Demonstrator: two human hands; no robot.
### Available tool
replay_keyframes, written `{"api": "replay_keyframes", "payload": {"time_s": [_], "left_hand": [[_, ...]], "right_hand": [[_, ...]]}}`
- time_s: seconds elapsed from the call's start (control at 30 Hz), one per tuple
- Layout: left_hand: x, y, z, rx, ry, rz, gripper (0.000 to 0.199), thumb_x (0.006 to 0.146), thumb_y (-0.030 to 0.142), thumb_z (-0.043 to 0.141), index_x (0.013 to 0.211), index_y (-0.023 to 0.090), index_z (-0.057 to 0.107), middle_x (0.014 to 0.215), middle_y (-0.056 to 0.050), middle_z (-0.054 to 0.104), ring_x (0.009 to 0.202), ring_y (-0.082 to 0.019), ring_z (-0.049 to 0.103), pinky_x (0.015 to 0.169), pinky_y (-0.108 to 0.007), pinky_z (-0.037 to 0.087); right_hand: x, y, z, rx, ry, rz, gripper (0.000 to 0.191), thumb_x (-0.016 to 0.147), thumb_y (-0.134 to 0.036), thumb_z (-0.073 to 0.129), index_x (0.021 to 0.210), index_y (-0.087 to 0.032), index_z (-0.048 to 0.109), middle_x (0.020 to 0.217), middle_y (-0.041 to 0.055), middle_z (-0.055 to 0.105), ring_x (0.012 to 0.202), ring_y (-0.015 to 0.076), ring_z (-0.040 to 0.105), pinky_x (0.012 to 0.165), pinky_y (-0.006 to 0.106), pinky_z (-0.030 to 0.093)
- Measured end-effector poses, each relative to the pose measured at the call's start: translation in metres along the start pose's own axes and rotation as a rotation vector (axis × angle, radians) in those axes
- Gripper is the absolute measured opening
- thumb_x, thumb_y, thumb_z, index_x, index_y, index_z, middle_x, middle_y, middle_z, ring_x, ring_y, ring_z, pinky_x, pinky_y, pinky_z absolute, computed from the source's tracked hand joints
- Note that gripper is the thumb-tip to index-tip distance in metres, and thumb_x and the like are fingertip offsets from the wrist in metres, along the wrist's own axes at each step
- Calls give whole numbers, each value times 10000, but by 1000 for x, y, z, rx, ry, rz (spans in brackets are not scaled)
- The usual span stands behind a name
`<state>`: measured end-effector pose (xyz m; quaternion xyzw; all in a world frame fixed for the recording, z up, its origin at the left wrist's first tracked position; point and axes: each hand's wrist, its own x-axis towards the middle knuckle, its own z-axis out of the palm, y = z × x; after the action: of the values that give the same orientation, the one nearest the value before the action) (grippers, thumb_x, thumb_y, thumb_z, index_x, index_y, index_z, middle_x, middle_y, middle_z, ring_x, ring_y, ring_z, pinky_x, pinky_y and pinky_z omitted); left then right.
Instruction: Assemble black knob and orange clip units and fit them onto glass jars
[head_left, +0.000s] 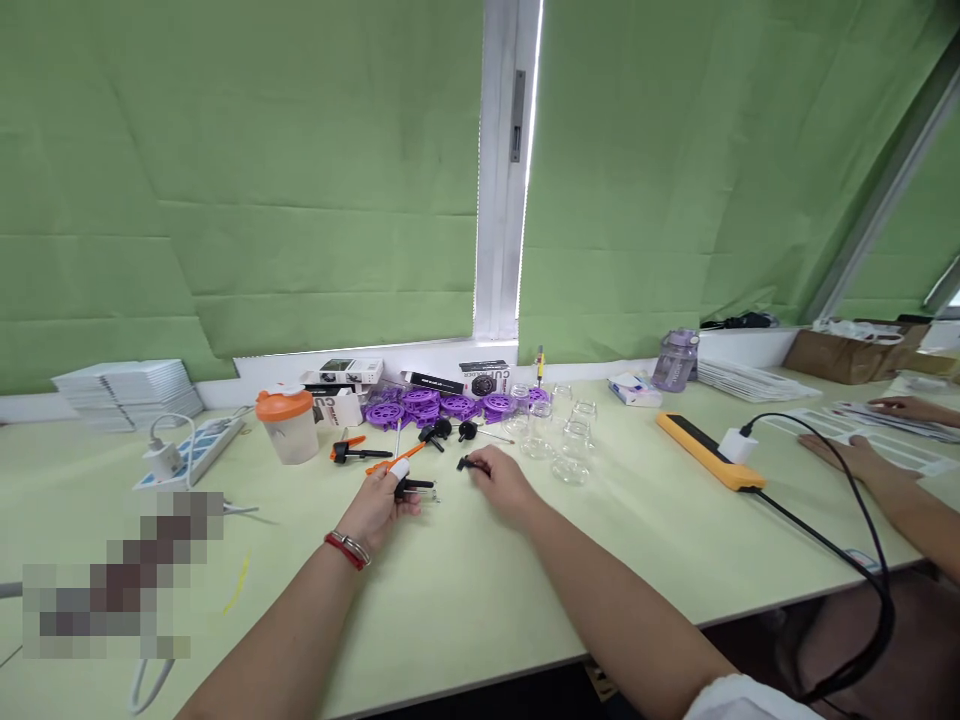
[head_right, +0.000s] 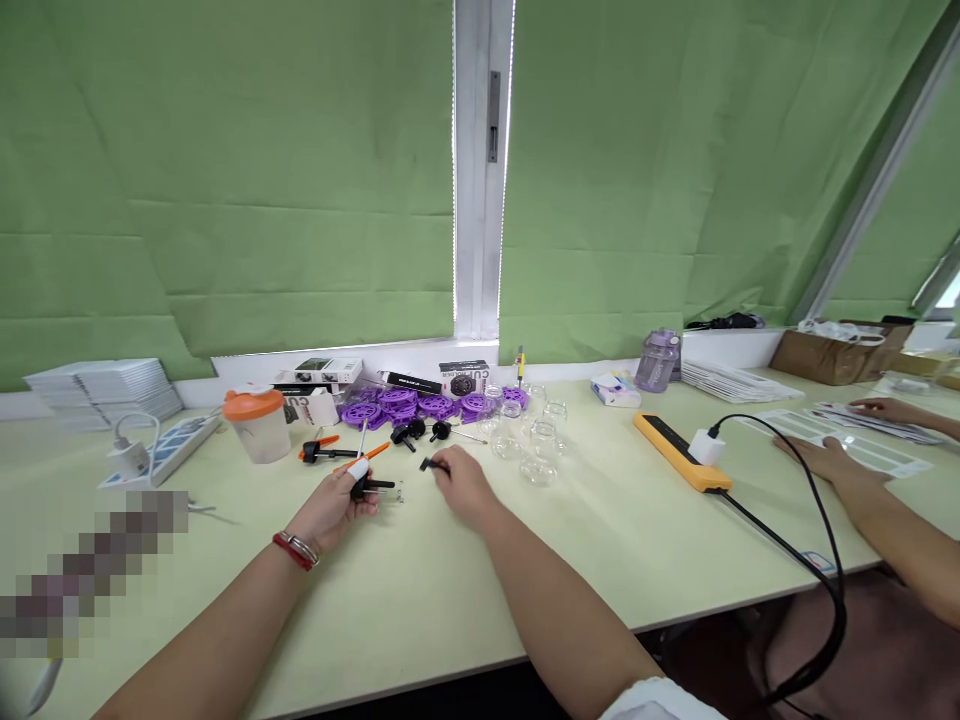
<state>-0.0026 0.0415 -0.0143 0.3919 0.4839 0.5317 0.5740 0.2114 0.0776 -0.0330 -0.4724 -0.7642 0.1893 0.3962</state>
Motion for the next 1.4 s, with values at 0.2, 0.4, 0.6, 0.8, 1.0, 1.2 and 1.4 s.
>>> {"api": "replay_keyframes", "payload": {"time_s": [0.2,0.4,0.6,0.8,1.0,1.2,1.4], "left_hand": [[-6,3,7,9,-20,11,181,821,320,584,806,200,450,592,43,518,489,-128,552,475,-279,489],[-7,2,9,13,-45,13,174,831,326,568,801,196,457,592,36,522,499,-129,551,474,-269,478],[-6,-4,9,-29,-92,3,248,774,336,641,841,192,451,649,28,540,556,-123,580,539,-278,496],[-6,-7,9,-9,-112,37,428,562,140,758,839,189,436,712,44,537,603,-106,581,610,-281,484],[-5,-6,8,90,-49,79,360,541,107,683,817,175,462,738,42,540,559,-81,541,581,-255,429],[-4,-9,9,102,-18,79,330,549,103,637,808,178,447,720,47,529,563,-83,539,602,-258,425],[-4,-9,10,90,-12,86,335,535,95,653,794,175,456,726,41,526,600,-88,542,655,-278,460]], "right_hand": [[-11,-22,17,77,-165,-150,177,793,-74,523,880,-192,621,918,31,557,865,157,532,811,294,412],[-12,-23,20,98,-169,-172,178,791,-53,510,872,-183,600,906,30,543,849,153,524,793,291,412],[-13,-21,24,98,-163,-149,186,803,-60,501,897,-187,598,917,27,536,824,146,520,774,290,407],[-14,-22,23,63,-183,-118,177,809,-69,499,892,-188,602,867,25,560,813,156,521,770,296,401],[-16,-24,24,58,-186,-147,182,813,-71,491,908,-190,591,913,35,571,852,164,530,785,298,406],[-18,-27,25,41,-180,-131,189,807,-66,494,914,-188,590,904,41,562,859,170,527,786,301,408],[-17,-27,25,79,-183,-128,192,791,-54,494,892,-187,587,886,30,559,828,158,518,766,287,401]]}}
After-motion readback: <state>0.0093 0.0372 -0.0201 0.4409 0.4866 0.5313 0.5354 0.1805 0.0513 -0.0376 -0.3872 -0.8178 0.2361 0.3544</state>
